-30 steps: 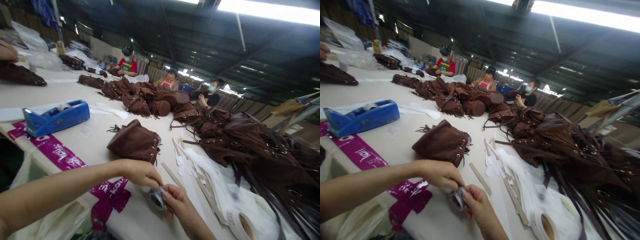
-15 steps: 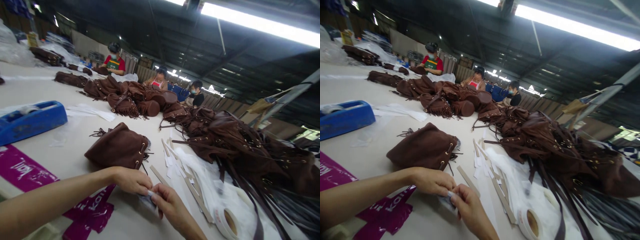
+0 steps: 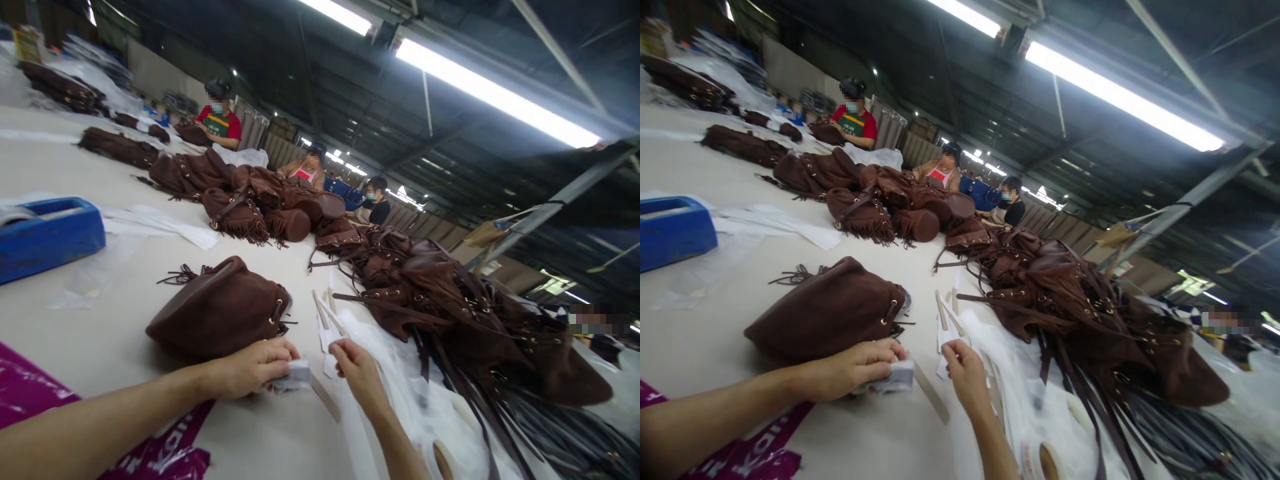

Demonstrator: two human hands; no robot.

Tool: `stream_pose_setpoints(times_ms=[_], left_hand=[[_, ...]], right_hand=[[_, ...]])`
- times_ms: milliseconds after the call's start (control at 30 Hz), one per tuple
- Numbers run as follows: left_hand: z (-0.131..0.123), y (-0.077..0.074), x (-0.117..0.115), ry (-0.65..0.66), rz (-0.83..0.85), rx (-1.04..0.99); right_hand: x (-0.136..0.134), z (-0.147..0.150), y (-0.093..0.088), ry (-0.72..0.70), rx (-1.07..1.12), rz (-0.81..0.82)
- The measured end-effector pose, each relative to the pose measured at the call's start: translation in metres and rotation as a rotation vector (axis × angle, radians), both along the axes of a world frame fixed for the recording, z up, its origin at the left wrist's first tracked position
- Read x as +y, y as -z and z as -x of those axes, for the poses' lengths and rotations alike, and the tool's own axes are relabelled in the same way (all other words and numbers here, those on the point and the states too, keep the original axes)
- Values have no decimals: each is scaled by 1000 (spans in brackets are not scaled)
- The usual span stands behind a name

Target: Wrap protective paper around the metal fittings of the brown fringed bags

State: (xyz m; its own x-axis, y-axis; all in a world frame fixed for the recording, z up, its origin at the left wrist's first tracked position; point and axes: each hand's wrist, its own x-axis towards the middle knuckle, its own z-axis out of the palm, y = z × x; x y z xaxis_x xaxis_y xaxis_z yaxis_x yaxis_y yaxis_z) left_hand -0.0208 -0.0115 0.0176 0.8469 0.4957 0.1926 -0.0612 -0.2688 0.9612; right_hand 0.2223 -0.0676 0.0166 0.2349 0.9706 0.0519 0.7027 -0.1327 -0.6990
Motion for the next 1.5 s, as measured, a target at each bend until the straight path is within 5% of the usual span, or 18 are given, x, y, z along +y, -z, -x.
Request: stream_pose_setpoints(times_ms=[233,433,633,800,967,1267,1500], left_hand=[[-4,17,18,-244,348,-184],[-4,20,22,-255,337,-198],[-2,16,22,-270,295,-162],[-2,17,23,-261,288,-138],[-2,16,23,-264,251,-129],[-5,21,21,-276,277,-156],[-4,18,20,-286,235,-166]], right_hand=[[88,-29,1,124,-474,89],[108,-51,13,127,-665,281],[100,-77,2,47,-653,312],[60,-98,-9,32,-608,392],[25,-92,1,31,-669,399],[30,-91,9,7,-708,470],[24,-81,12,-23,-691,375]])
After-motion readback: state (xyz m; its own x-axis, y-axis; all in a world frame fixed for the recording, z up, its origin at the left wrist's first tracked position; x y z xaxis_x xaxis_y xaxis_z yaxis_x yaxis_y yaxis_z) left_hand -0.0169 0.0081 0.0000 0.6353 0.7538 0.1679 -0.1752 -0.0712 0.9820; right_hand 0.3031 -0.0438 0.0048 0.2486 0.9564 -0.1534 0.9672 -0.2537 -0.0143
